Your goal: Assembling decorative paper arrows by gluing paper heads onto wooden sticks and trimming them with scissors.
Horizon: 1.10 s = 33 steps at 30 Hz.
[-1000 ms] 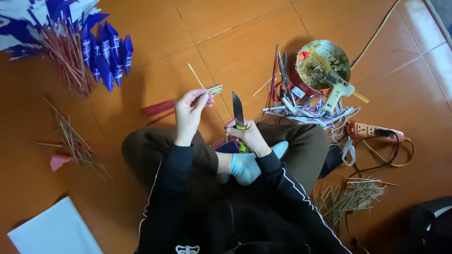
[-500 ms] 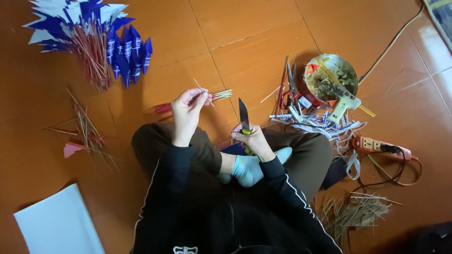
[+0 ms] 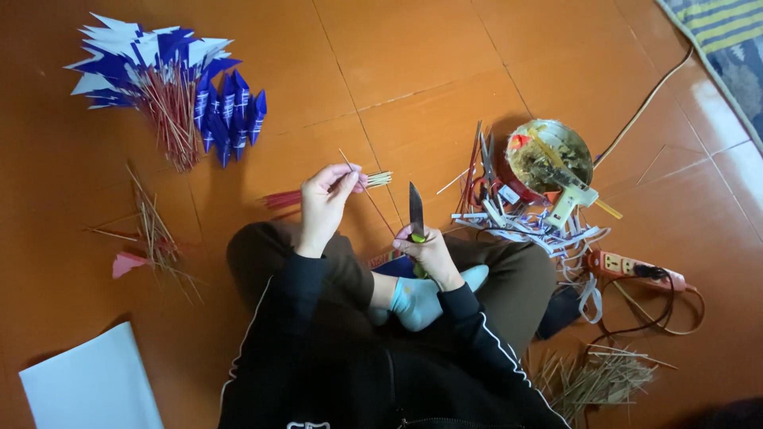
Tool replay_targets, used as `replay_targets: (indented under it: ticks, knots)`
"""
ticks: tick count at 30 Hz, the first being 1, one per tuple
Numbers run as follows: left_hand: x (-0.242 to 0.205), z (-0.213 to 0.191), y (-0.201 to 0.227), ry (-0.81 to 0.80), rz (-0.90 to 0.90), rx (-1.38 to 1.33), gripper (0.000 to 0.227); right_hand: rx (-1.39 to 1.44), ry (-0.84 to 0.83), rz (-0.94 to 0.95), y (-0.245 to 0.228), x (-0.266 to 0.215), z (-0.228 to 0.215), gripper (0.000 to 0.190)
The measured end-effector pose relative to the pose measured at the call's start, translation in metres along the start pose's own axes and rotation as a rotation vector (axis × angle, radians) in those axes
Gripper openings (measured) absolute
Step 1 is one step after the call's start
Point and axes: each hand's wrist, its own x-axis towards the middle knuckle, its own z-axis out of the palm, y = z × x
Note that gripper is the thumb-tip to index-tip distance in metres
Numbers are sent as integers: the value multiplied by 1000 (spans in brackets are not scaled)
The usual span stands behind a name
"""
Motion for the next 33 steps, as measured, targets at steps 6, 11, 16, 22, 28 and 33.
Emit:
replay_targets:
  ticks: [6, 11, 16, 22, 28, 33]
  knots:
    - [4, 2, 2, 2, -6, 12, 11, 24, -16, 21, 6, 2, -2, 17]
    - [8, -3, 7, 77, -61, 6, 12, -14, -28, 33, 6, -2, -4, 16]
    - [19, -9, -11, 72, -101, 86, 20, -192, -43, -161, 7, 5, -17, 13]
    - [25, -37, -151, -29, -111, 565, 15, -511, 261, 87, 71, 78, -118, 7]
    - [20, -53, -283, -175, -229, 949, 10, -812, 447, 174, 134, 125, -166, 20]
    - [44, -57, -316, -232, -200, 1185, 9, -901, 489, 218, 128, 138, -165, 25]
